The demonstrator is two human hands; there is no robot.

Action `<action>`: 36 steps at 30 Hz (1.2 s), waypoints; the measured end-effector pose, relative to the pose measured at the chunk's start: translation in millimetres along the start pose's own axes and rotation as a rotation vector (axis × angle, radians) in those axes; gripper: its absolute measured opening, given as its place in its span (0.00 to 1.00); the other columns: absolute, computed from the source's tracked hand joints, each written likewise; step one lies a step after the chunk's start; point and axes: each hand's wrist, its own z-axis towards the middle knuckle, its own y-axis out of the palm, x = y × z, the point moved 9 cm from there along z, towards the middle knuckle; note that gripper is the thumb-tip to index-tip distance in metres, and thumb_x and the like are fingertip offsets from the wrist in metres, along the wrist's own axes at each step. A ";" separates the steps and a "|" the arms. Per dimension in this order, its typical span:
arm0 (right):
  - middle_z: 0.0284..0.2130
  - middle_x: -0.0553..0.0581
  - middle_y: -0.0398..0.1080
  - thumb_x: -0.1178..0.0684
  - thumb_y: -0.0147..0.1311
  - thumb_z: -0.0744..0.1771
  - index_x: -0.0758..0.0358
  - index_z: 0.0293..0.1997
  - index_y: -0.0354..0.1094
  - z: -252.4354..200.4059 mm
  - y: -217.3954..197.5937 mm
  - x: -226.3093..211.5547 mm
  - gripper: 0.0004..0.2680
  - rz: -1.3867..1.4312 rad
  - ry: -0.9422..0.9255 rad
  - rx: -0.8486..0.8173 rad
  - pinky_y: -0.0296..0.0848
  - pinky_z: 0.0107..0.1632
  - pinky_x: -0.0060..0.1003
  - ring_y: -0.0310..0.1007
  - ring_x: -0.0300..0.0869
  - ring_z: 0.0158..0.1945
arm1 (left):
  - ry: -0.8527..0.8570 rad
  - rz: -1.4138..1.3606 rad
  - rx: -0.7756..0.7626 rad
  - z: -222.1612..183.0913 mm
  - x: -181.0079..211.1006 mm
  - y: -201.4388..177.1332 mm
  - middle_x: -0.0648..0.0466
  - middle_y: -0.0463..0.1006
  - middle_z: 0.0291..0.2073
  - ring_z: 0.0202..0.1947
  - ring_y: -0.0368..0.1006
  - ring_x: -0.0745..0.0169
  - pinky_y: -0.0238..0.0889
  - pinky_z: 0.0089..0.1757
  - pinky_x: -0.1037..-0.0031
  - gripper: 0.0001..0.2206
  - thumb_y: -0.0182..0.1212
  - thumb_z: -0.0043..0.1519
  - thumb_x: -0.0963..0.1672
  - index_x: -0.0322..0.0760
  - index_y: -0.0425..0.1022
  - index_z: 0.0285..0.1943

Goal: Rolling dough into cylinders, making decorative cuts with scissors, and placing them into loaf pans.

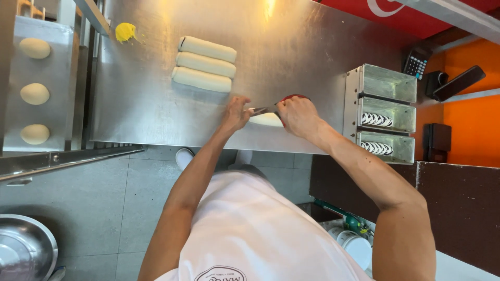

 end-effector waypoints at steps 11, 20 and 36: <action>0.26 0.56 0.67 0.48 0.55 0.50 0.61 0.38 0.63 -64.8 -59.8 49.9 0.18 -0.035 0.023 0.229 0.65 0.37 0.34 0.66 0.44 0.33 | -0.087 0.043 0.045 7.4 -29.6 -6.6 0.49 0.71 0.31 0.37 0.69 0.53 0.61 0.40 0.69 0.06 0.52 0.54 0.42 0.40 0.71 0.38; 0.27 0.59 0.66 0.47 0.54 0.50 0.66 0.39 0.65 -73.4 -30.0 42.9 0.20 0.075 0.017 0.233 0.60 0.38 0.36 0.64 0.47 0.34 | -0.242 0.014 0.010 -24.8 4.3 -16.8 0.47 0.72 0.27 0.35 0.69 0.47 0.62 0.38 0.64 0.13 0.60 0.48 0.42 0.37 0.67 0.40; 0.27 0.63 0.66 0.52 0.57 0.48 0.70 0.39 0.64 -42.7 -18.9 6.9 0.20 0.077 0.016 0.192 0.55 0.39 0.37 0.62 0.48 0.33 | 0.036 0.069 0.135 -27.2 0.2 -10.2 0.51 0.69 0.26 0.33 0.69 0.51 0.62 0.37 0.67 0.11 0.63 0.43 0.40 0.36 0.69 0.34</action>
